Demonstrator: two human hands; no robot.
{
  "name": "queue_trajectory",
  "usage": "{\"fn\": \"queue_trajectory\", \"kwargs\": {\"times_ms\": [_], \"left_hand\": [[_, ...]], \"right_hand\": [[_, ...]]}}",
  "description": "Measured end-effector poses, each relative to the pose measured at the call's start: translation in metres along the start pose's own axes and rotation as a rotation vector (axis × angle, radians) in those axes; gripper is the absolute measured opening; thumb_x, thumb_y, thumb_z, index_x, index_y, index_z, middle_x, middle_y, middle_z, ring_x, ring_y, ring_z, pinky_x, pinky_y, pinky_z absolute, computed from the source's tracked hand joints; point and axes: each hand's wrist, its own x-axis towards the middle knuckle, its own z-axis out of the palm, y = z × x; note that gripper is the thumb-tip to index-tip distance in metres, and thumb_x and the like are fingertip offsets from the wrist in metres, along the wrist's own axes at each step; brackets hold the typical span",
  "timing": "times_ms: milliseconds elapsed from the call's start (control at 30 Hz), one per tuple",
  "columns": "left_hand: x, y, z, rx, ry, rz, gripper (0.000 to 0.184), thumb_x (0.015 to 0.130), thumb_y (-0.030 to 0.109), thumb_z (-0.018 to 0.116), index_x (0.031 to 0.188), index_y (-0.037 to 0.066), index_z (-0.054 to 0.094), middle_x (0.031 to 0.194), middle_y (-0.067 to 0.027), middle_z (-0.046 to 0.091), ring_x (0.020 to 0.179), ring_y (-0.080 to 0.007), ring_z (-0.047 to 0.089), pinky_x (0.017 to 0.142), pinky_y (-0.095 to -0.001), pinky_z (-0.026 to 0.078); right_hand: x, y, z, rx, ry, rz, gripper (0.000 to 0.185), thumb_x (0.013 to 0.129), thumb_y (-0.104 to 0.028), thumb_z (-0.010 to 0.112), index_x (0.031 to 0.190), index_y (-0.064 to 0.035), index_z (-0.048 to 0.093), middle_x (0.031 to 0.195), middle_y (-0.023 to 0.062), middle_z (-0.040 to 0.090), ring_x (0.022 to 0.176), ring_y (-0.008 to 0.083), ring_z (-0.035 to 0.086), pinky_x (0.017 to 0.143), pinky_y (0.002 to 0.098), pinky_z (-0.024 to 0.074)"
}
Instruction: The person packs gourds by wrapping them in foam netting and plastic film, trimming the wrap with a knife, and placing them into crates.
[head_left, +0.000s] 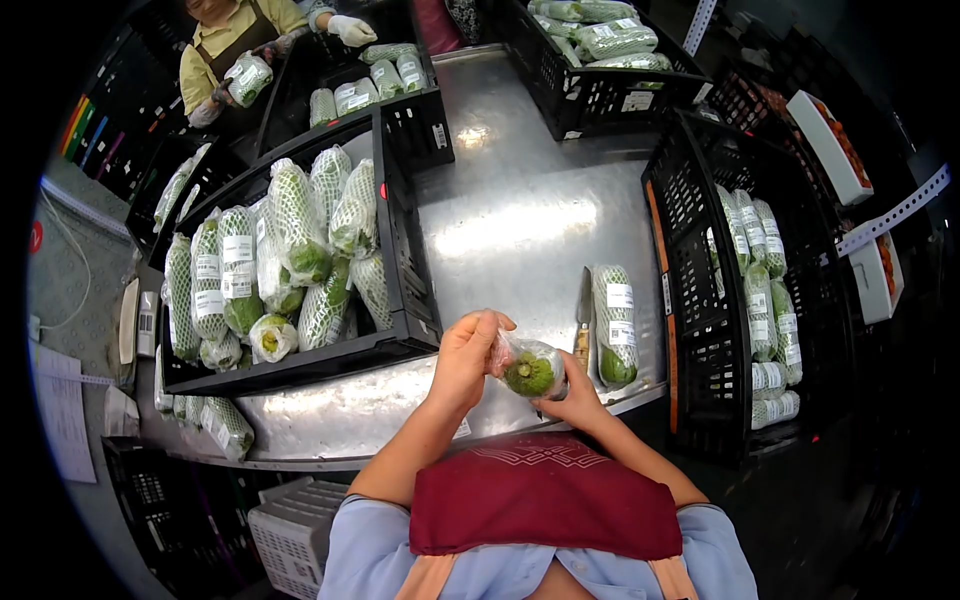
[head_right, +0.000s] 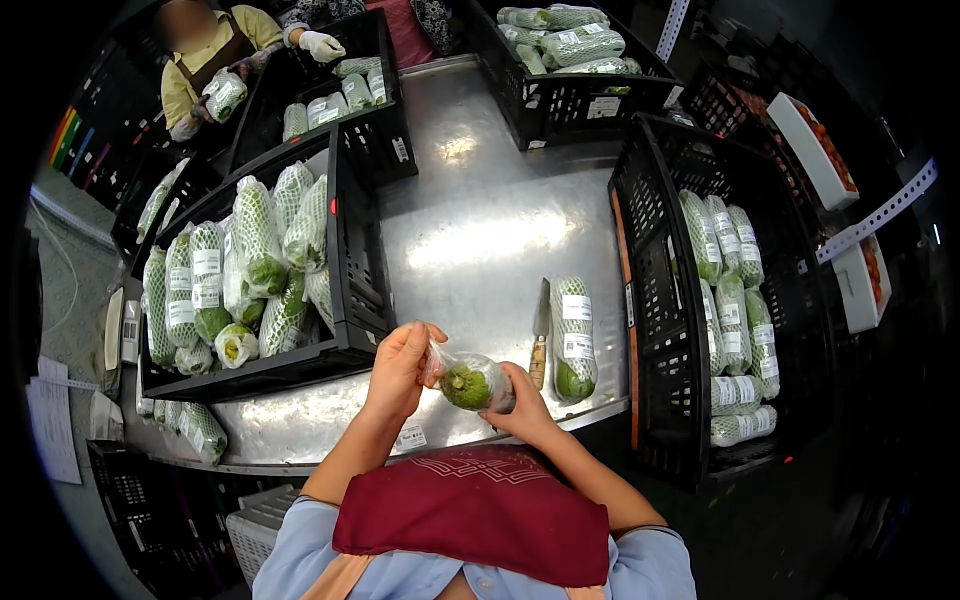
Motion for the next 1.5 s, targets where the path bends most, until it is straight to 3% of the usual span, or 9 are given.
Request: {"fn": "queue_trajectory", "kwargs": {"times_ms": [400,500,600,833,1033,1167,1267,1367,1500], "left_hand": [[0.004,0.004,0.004,-0.024,-0.011,-0.118,0.032,0.093,0.033,0.045,0.085,0.004,0.055,0.047,0.0034,0.039,0.040,-0.0038,0.030,0.041,-0.0191,0.022],[0.005,0.003,0.005,-0.057,0.027,-0.099,0.032,0.093,0.034,0.045,0.085,0.004,0.055,0.046,0.0037,0.038,0.040,-0.0041,0.029,0.041,-0.0195,0.022],[0.006,0.008,0.008,-0.115,0.054,-0.098,0.032,0.092,0.035,0.046,0.087,0.005,0.054,0.045,0.0032,0.038,0.040,-0.0048,0.028,0.042,-0.0199,0.022],[0.004,0.008,0.021,-0.176,0.008,-0.136,0.031,0.092,0.035,0.045,0.088,0.005,0.054,0.045,0.0022,0.036,0.039,-0.0061,0.026,0.042,-0.0217,0.023],[0.012,0.005,0.007,-0.517,-0.088,-0.332,0.029,0.091,0.034,0.049,0.100,0.007,0.051,0.045,0.0047,0.031,0.039,-0.0055,0.025,0.042,-0.0213,0.021],[0.011,-0.007,0.003,-0.772,-0.119,-0.456,0.029,0.089,0.028,0.054,0.107,0.007,0.050,0.050,0.0044,0.035,0.043,-0.0050,0.027,0.045,-0.0194,0.023],[0.001,0.008,0.015,-0.550,-0.257,-0.273,0.038,0.084,0.024,0.061,0.115,0.007,0.047,0.059,0.0046,0.042,0.051,-0.0035,0.035,0.050,-0.0169,0.028],[-0.003,0.013,0.011,0.133,-0.288,-0.064,0.036,0.081,0.017,0.064,0.112,0.003,0.051,0.068,0.0042,0.047,0.061,-0.0041,0.041,0.058,-0.0189,0.035],[0.001,-0.011,0.010,0.297,-0.144,0.081,0.023,0.083,0.015,0.061,0.100,0.000,0.057,0.070,0.0032,0.050,0.064,-0.0053,0.044,0.061,-0.0221,0.038]], "right_hand": [[0.006,-0.007,-0.016,0.086,-0.149,-0.005,0.070,0.064,-0.015,0.074,0.122,-0.0035,0.037,0.119,0.0154,0.043,0.115,0.0284,0.043,0.095,0.0357,0.0355],[0.012,-0.046,-0.034,0.123,-0.057,-0.142,0.058,0.066,-0.018,0.072,0.115,-0.0032,0.044,0.119,0.0157,0.044,0.116,0.0303,0.042,0.098,0.0368,0.0324],[0.017,-0.085,-0.043,-0.247,0.106,-0.461,0.048,0.064,-0.014,0.071,0.106,-0.0041,0.051,0.115,0.0138,0.049,0.113,0.0298,0.046,0.096,0.0377,0.0349],[0.040,-0.116,-0.031,-0.298,0.160,-0.323,0.021,0.071,-0.012,0.064,0.086,-0.0023,0.055,0.100,0.0137,0.056,0.095,0.0318,0.053,0.082,0.0384,0.0425],[0.039,-0.099,-0.041,0.111,0.168,-0.210,0.006,0.078,-0.004,0.056,0.082,-0.0007,0.054,0.095,0.0137,0.060,0.094,0.0265,0.057,0.082,0.0340,0.0435],[0.033,-0.077,-0.035,0.452,0.100,-0.112,0.006,0.083,-0.006,0.053,0.081,-0.0023,0.050,0.110,0.0109,0.054,0.107,0.0213,0.049,0.090,0.0309,0.0372],[0.031,-0.072,-0.039,0.716,0.026,-0.039,0.007,0.086,-0.009,0.050,0.081,-0.0046,0.048,0.119,0.0095,0.047,0.114,0.0183,0.042,0.094,0.0290,0.0320],[0.032,-0.073,-0.044,0.848,-0.076,-0.040,0.008,0.088,-0.011,0.048,0.081,-0.0063,0.048,0.122,0.0088,0.045,0.113,0.0161,0.040,0.094,0.0280,0.0301],[0.035,-0.067,-0.045,0.908,-0.173,-0.083,0.007,0.088,-0.011,0.048,0.083,-0.0063,0.049,0.121,0.0084,0.046,0.108,0.0148,0.041,0.094,0.0279,0.0303]]}}
